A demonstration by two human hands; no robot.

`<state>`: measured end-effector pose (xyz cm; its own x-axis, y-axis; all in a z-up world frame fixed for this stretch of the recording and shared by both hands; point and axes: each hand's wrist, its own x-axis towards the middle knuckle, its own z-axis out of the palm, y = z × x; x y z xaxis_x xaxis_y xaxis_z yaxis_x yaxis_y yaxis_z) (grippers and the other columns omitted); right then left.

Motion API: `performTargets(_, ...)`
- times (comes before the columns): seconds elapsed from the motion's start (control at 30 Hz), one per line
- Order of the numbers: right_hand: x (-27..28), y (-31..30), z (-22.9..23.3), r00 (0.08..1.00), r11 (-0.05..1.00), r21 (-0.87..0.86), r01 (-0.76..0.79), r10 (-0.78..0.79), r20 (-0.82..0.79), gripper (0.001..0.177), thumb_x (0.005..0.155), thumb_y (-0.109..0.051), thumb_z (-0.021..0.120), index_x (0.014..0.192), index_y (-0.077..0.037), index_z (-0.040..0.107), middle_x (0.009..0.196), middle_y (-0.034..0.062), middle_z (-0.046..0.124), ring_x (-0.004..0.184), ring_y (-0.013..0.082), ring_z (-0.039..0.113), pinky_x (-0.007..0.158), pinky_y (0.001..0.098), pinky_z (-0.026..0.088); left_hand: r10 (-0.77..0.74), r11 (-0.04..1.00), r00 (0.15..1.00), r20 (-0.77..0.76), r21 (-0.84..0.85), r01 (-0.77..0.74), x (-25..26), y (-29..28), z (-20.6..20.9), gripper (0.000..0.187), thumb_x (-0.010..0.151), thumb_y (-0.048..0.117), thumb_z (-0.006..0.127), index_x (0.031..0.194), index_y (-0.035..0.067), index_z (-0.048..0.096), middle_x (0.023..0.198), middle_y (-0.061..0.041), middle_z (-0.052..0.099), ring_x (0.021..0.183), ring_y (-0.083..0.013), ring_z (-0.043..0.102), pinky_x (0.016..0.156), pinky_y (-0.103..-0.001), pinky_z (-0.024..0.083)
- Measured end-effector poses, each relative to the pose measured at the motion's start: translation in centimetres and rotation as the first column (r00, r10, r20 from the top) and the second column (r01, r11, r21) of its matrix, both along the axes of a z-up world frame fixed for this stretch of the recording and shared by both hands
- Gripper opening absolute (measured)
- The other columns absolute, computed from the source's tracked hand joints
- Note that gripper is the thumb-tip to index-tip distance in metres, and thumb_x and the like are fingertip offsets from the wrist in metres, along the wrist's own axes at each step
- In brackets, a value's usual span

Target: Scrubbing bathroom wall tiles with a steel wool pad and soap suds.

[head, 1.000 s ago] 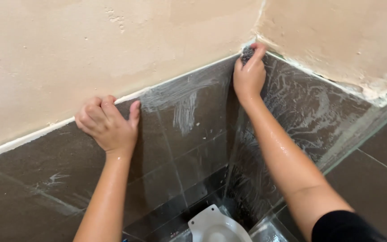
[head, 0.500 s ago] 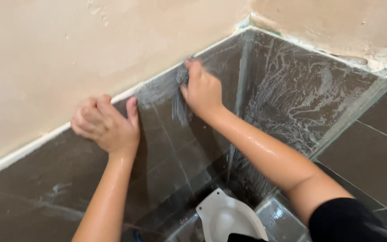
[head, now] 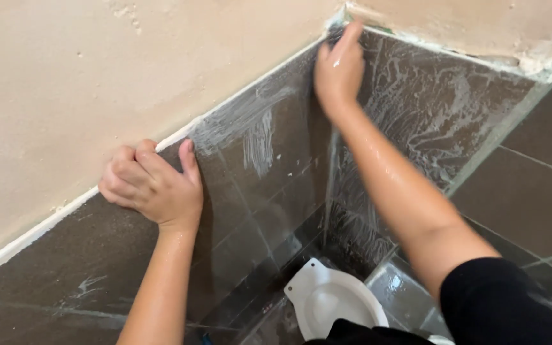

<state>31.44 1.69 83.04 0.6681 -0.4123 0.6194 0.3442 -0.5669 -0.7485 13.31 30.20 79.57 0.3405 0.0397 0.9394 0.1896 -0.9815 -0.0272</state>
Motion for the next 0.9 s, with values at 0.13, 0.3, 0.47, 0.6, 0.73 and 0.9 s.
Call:
performTargets(0.13, -0.2, 1.6, -2.0, 0.994, 0.985, -0.14, -0.1, 0.105, 0.034, 0.043, 0.089, -0.008, 0.065, 0.123, -0.001, 0.04, 0.085, 0.0303, 0.066, 0.085, 0.0524, 0.067, 0.073, 0.0567, 0.052, 0.04, 0.999, 0.999, 0.03, 0.011, -0.04, 1.0, -0.4, 0.9, 0.054, 0.116, 0.059, 0.055, 0.125, 0.007, 0.061, 0.134, -0.017, 0.048, 0.129, -0.0399, 0.04, 0.112, -0.062, 0.03)
performTargets(0.3, 2.6, 0.1, -3.5, 0.979, 0.991, -0.042, 0.123, -0.115, 0.166, 0.048, 0.095, -0.006, 0.065, 0.13, 0.002, 0.034, 0.096, 0.0305, 0.069, 0.088, 0.054, 0.067, 0.075, 0.0572, 0.052, 0.02, 1.0, 1.0, -0.013, 0.019, -0.02, 0.0, 0.3, -0.4, 0.054, 0.112, 0.054, 0.05, 0.12, 0.002, 0.058, 0.128, -0.017, 0.045, 0.128, -0.0393, 0.039, 0.113, -0.061, 0.03)
performTargets(0.47, 1.4, -0.9, -2.1, 0.989, 0.986, -0.163, 0.028, -0.004, 0.145, 0.045, 0.093, -0.007, 0.062, 0.129, 0.001, 0.036, 0.093, 0.03, 0.069, 0.088, 0.0536, 0.067, 0.074, 0.0568, 0.052, 0.035, 0.999, 0.999, 0.005, 0.033, -0.036, 0.1, -0.1, 0.2, 0.052, 0.115, 0.055, 0.051, 0.121, 0.004, 0.059, 0.131, -0.016, 0.046, 0.128, -0.0384, 0.039, 0.112, -0.061, 0.03)
performTargets(0.6, 0.6, 0.3, -1.8, 0.999, 1.0, -0.015, -0.016, 0.016, -0.033, 0.035, 0.097, -0.006, 0.053, 0.126, 0.002, 0.037, 0.091, 0.0258, 0.07, 0.084, 0.0447, 0.075, 0.071, 0.051, 0.058, -0.017, 1.0, 1.0, -0.023, 0.021, 0.018, -0.3, 0.1, 0.0, 0.05, 0.113, 0.053, 0.048, 0.12, 0.003, 0.057, 0.128, -0.017, 0.045, 0.124, -0.0373, 0.038, 0.114, -0.06, 0.03)
performTargets(0.73, 0.6, -0.5, -0.4, 0.987, 0.98, -0.162, -0.118, 0.098, -0.123, 0.058, 0.087, -0.002, 0.052, 0.141, 0.002, 0.03, 0.083, 0.0277, 0.069, 0.074, 0.0448, 0.074, 0.069, 0.0505, 0.058, 0.012, 0.999, 1.0, -0.01, 0.035, -0.012, 0.0, -0.2, 0.5, 0.051, 0.115, 0.054, 0.052, 0.121, 0.003, 0.058, 0.133, -0.016, 0.046, 0.126, -0.0381, 0.038, 0.112, -0.061, 0.029)
performTargets(0.9, 0.3, 1.6, -2.2, 0.974, 0.996, -0.081, 0.039, -0.019, 0.226, 0.056, 0.091, -0.006, 0.062, 0.135, 0.009, 0.031, 0.094, 0.0336, 0.069, 0.086, 0.0529, 0.069, 0.073, 0.0543, 0.056, 0.012, 0.999, 1.0, -0.016, 0.039, -0.012, 0.1, 0.5, 0.1, 0.051, 0.118, 0.054, 0.049, 0.122, 0.004, 0.057, 0.129, -0.016, 0.045, 0.124, -0.0363, 0.037, 0.114, -0.06, 0.029)
